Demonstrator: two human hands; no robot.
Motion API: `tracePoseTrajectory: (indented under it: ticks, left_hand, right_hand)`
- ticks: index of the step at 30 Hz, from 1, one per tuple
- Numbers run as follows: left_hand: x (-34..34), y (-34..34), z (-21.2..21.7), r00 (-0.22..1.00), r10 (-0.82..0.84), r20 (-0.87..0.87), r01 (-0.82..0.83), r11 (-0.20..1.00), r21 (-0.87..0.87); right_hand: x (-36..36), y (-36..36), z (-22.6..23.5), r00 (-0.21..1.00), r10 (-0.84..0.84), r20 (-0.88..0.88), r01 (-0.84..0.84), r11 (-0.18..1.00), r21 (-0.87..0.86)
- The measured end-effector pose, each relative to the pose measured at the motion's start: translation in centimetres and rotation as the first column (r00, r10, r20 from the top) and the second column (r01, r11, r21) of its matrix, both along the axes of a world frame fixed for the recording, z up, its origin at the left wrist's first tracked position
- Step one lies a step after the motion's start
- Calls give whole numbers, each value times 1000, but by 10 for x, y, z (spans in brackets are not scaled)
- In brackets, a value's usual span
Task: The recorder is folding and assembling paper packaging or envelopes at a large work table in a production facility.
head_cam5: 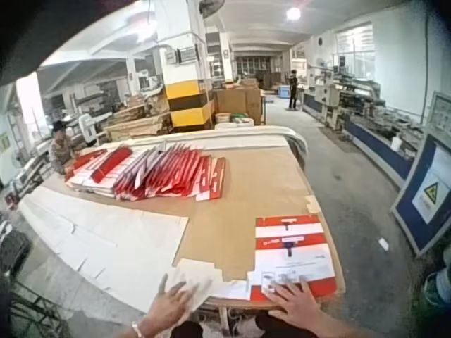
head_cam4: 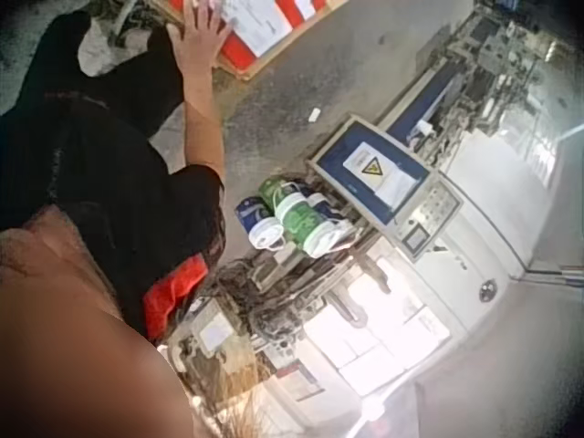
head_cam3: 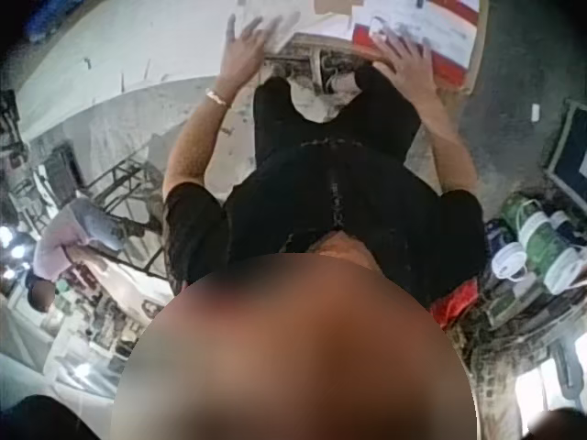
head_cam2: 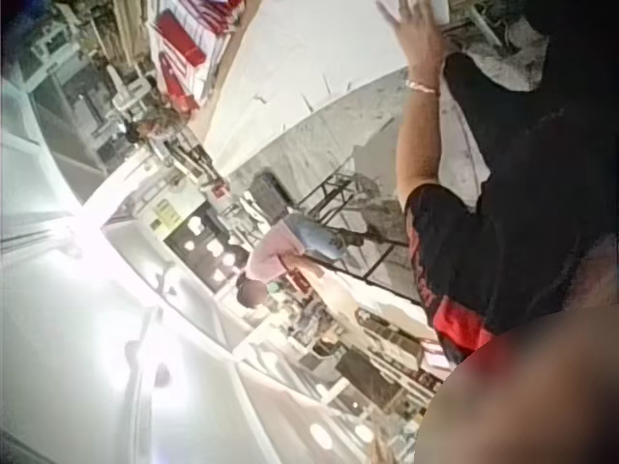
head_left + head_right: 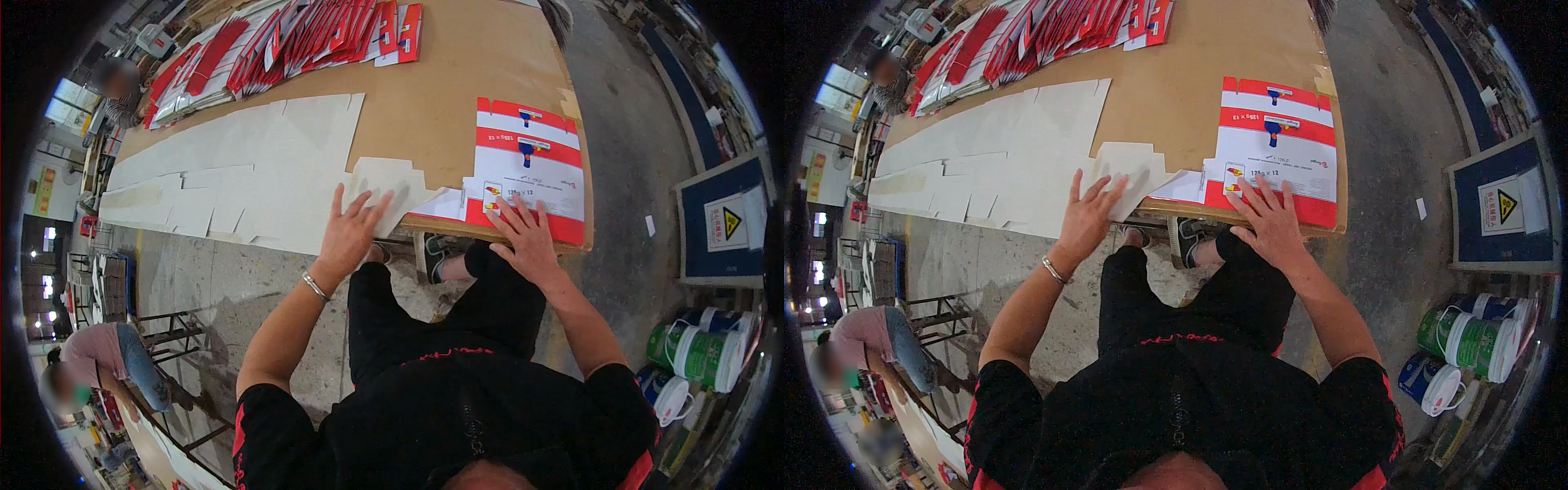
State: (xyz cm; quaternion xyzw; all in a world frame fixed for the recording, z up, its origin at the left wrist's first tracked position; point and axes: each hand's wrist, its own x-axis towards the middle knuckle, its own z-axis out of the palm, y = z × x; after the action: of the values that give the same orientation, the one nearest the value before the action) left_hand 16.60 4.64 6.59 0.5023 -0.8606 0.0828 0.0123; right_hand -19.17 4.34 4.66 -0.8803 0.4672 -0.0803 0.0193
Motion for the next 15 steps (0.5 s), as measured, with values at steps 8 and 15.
tracePoseTrajectory:
  ticks: [8, 15]
  left_hand:
    - [-43, -37, -34, -120, 137, -983, -369, 913, 172]
    - [-80, -52, -52, -343, 376, -861, -75, 902, 425]
  right_hand:
    - [-6, 2, -4, 999, -32, 31, 33, 999, -26]
    - [-6, 0, -1, 1000, 7, 23, -6, 999, -32]
